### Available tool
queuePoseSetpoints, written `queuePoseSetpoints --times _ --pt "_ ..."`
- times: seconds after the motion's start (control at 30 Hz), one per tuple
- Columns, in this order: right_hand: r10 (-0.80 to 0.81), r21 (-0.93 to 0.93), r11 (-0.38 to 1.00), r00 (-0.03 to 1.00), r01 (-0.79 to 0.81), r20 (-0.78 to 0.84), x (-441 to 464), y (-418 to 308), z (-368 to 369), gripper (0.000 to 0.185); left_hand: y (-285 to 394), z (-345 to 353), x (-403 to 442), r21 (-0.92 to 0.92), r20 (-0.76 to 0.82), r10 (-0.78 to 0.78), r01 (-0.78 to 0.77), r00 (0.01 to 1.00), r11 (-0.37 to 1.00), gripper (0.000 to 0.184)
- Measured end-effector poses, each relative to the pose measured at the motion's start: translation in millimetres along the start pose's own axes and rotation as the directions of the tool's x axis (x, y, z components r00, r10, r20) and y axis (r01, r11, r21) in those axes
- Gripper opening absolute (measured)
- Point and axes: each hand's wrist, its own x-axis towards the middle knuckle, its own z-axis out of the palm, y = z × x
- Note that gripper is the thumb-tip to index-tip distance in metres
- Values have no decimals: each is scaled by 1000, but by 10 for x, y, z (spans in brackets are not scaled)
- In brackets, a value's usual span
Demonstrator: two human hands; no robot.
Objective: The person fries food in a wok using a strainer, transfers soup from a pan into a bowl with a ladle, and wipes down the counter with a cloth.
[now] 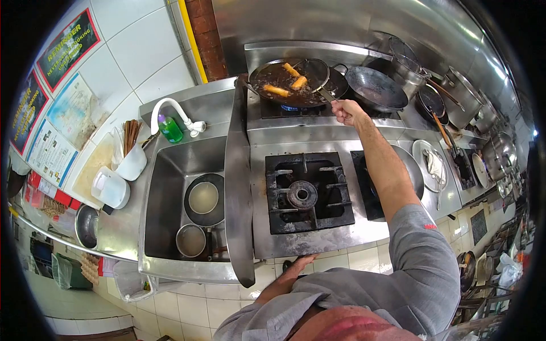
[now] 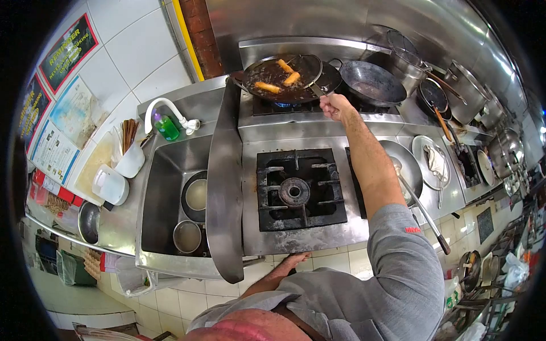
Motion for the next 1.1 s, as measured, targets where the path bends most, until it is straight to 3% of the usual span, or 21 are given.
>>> queuePoseSetpoints --times 0.1,0.2,0.33,0.4,0.43,0.5,0.53,0.6,0.63,0.67,0.7,0.73,0.8,0.87,1.1 --pt "-24 -31 999 1000 24 14 -141 5 42 13 -168 -46 165 -71 51 -12 16 999 997 38" --pt "-59 -89 994 998 58 -13 -264 1 83 13 -295 -108 237 -207 214 106 -61 971 977 32" --pt "-161 -276 952 984 134 -76 -391 60 130 22 -184 -26 164 -250 167 95 -51 981 967 31" --pt "-309 -549 807 948 216 -81 -441 82 162 36 -115 23 95 -261 129 87 -50 988 964 30" --pt "-308 -551 806 948 215 -81 -462 89 183 36 -75 45 63 -265 112 81 -49 990 963 30" --pt "-419 -761 620 901 190 -116 -530 72 246 44 -61 109 90 -268 76 54 -32 996 963 29" --pt "-419 -762 619 901 191 -115 -523 79 250 44 -43 140 112 -272 54 31 -15 998 962 28" --pt "-566 -821 496 823 283 -58 -475 119 245 44 -200 217 395 -278 9 -16 18 1000 960 27" --pt "-565 -822 495 823 283 -56 -537 90 282 44 -444 255 673 -236 4 61 -58 998 970 26" --pt "-512 -760 585 856 284 -74 -666 30 354 43 -458 283 699 -192 4 138 -134 990 972 29" --pt "-455 -690 670 886 276 -87 -769 -10 401 43 -495 279 701 -194 4 137 -133 991 972 29" --pt "-452 -690 670 888 274 -88 -801 -13 376 43 -285 250 428 -206 14 106 -101 994 973 25" --pt "-376 -476 812 926 338 17 -862 -11 294 42 -80 228 240 -218 23 73 -66 997 974 21" --pt "-353 -468 822 935 323 25 -1098 -48 275 41 -42 250 243 -87 26 30 -28 999 996 25" --pt "-321 -613 721 940 323 117 -1096 96 -81 39 -131 255 297 -169 95 96 -79 991 982 29"
